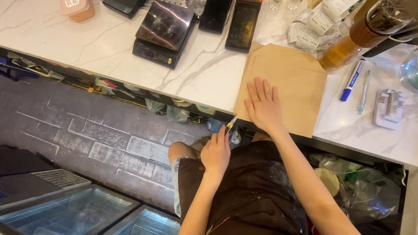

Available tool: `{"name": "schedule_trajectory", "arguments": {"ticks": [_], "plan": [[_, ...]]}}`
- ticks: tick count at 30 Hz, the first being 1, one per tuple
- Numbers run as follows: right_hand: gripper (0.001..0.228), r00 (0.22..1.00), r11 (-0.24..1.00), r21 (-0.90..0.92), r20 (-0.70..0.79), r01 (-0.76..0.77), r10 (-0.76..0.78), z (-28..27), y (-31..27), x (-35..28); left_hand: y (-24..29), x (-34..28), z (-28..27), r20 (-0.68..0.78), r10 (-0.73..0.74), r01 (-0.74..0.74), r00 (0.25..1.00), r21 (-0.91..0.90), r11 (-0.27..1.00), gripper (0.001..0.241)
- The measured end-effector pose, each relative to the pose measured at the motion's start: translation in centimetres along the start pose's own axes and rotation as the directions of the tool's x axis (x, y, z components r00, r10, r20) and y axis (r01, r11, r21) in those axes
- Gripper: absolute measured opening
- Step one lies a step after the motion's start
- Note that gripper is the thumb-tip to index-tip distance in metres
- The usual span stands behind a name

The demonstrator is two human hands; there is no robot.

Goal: Cutting open paper bags or envelopes with a utility knife at the counter.

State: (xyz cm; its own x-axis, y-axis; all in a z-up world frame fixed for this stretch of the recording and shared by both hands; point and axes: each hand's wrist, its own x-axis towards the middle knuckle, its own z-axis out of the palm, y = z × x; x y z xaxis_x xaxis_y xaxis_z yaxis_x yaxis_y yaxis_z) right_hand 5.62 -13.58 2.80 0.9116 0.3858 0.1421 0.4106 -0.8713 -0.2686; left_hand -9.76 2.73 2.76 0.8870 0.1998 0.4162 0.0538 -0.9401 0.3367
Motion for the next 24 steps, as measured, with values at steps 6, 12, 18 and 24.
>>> {"name": "schedule_trajectory", "arguments": {"ticks": [6, 12, 18, 24], "plan": [[0.065, 1.0, 1.0, 0.011, 0.005, -0.01, 0.01, -0.1, 0.0, 0.0, 0.4, 1.4, 0.4, -0.008, 0.01, -0.011, 1.0, -0.019, 1.0, 0.032], [0.065, 1.0, 1.0, 0.012, 0.002, -0.011, 0.011, -0.2, -0.1, 0.0, 0.9, 3.0, 0.9, -0.025, 0.002, -0.002, 1.0, -0.007, 1.0, 0.029], [0.064, 1.0, 1.0, 0.02, -0.01, -0.002, 0.002, -0.1, 0.1, 0.1, 1.3, 4.7, 1.1, 0.007, -0.007, 0.007, 1.0, -0.061, 0.998, 0.028], [0.063, 1.0, 1.0, 0.01, -0.013, -0.004, 0.004, 0.0, 0.0, 0.1, 1.4, 5.3, 2.0, 0.024, -0.01, 0.011, 1.0, -0.033, 0.999, 0.029]]}}
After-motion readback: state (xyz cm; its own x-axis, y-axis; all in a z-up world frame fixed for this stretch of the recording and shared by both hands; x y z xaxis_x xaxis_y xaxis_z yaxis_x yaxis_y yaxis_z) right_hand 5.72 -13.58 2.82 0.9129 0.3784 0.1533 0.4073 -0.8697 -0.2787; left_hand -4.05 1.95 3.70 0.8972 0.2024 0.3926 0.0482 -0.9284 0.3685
